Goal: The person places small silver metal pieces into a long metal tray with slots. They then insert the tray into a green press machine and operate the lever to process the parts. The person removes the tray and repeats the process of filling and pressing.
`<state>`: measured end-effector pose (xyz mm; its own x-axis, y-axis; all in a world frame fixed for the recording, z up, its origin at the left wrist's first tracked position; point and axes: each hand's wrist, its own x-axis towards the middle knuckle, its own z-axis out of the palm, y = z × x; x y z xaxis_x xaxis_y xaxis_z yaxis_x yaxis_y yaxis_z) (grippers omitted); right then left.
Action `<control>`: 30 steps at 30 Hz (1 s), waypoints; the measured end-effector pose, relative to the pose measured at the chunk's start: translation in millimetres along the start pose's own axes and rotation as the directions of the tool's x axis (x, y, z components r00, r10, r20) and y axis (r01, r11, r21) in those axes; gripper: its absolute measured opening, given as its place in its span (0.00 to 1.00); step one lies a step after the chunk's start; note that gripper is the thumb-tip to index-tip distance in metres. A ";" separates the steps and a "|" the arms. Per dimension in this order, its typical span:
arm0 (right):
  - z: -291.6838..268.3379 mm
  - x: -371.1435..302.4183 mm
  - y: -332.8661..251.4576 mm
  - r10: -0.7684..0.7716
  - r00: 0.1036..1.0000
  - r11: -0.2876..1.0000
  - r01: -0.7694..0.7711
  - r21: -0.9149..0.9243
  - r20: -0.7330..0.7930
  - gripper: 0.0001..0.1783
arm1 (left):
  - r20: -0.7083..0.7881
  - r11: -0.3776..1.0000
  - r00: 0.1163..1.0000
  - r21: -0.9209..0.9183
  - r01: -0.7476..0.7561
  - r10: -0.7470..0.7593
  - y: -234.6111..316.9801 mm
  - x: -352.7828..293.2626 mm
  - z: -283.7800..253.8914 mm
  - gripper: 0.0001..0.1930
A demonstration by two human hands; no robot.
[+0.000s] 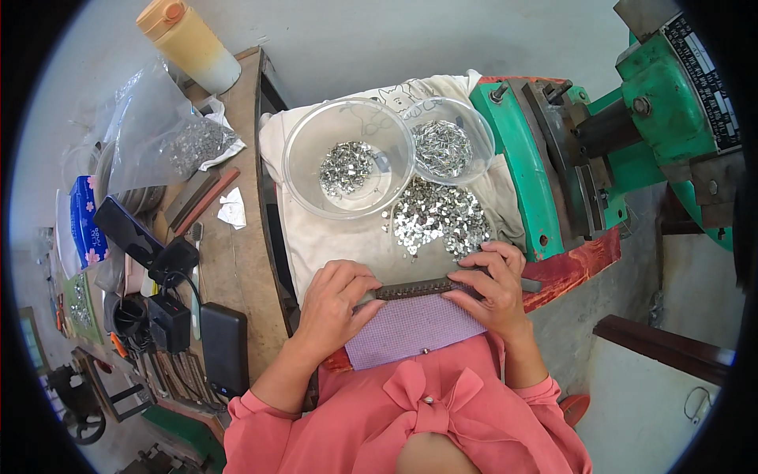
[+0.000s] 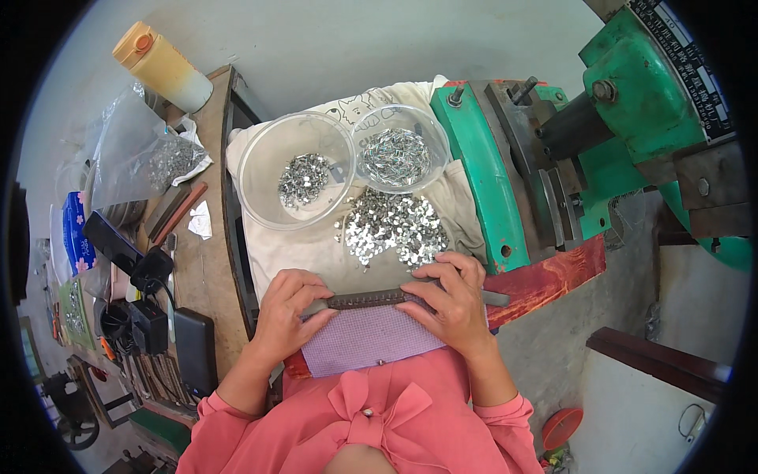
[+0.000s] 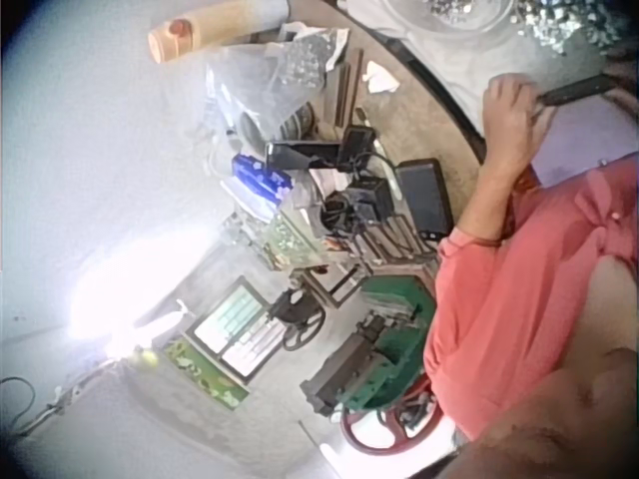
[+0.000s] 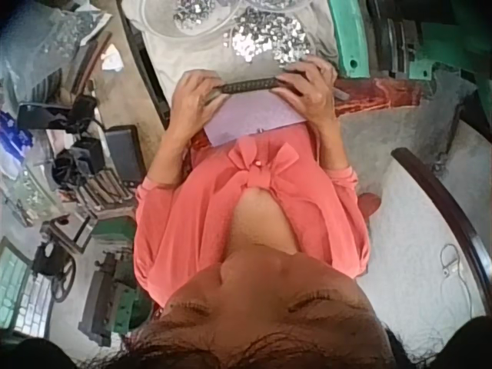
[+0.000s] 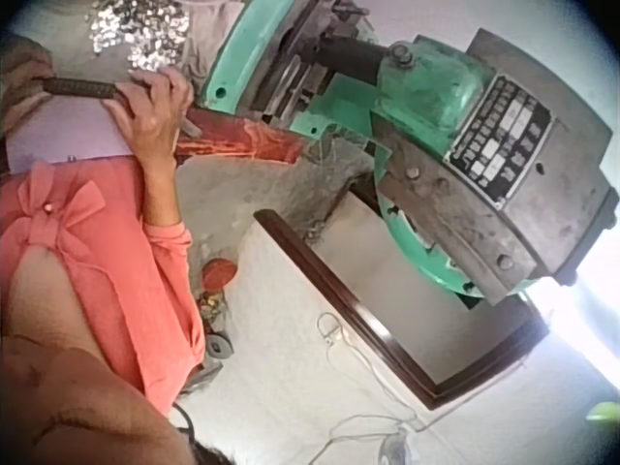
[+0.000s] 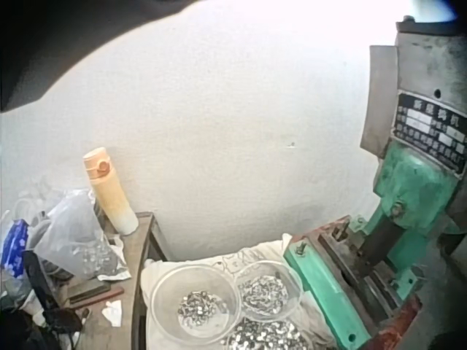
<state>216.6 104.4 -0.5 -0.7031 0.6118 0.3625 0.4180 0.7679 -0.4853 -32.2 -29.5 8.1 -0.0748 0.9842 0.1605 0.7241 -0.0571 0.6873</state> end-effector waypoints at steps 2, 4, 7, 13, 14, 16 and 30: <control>-0.1 -0.3 -0.2 -0.002 1.000 1.000 0.002 -0.003 -0.003 0.18 | -0.009 1.000 1.000 0.009 -0.018 0.018 -0.6 -0.1 0.7 0.17; 0.3 -0.9 0.1 -0.008 1.000 1.000 0.008 -0.002 -0.013 0.18 | -0.014 0.999 0.999 0.020 -0.032 0.033 -1.1 -0.3 1.2 0.17; 0.6 -2.4 0.9 -0.023 0.999 1.000 0.023 -0.010 -0.023 0.17 | -0.022 0.998 0.998 0.032 -0.054 0.055 -1.1 -0.9 1.4 0.17; 0.4 -8.5 0.1 -0.007 1.000 1.000 0.007 -0.012 -0.018 0.17 | -0.015 0.995 0.997 0.063 -0.072 0.073 3.5 -3.0 2.4 0.18; 0.2 -8.5 -0.2 0.003 1.000 1.000 -0.003 -0.006 -0.012 0.17 | -0.009 0.995 0.997 0.074 -0.071 0.072 3.8 -3.1 2.6 0.18; -0.6 -8.7 -0.9 0.023 1.000 1.000 -0.023 0.006 -0.004 0.16 | -0.009 0.996 0.998 0.065 -0.063 0.064 3.7 -3.5 2.9 0.18; -1.7 -7.8 -1.3 0.011 1.000 1.000 -0.011 0.004 -0.009 0.16 | 0.006 0.997 0.999 0.055 -0.051 0.051 4.5 -1.8 1.0 0.17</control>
<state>222.6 98.9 -1.4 -0.6935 0.6217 0.3640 0.4231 0.7604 -0.4927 -28.0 -31.4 10.2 -0.0339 0.9809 0.1914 0.7638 -0.0980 0.6380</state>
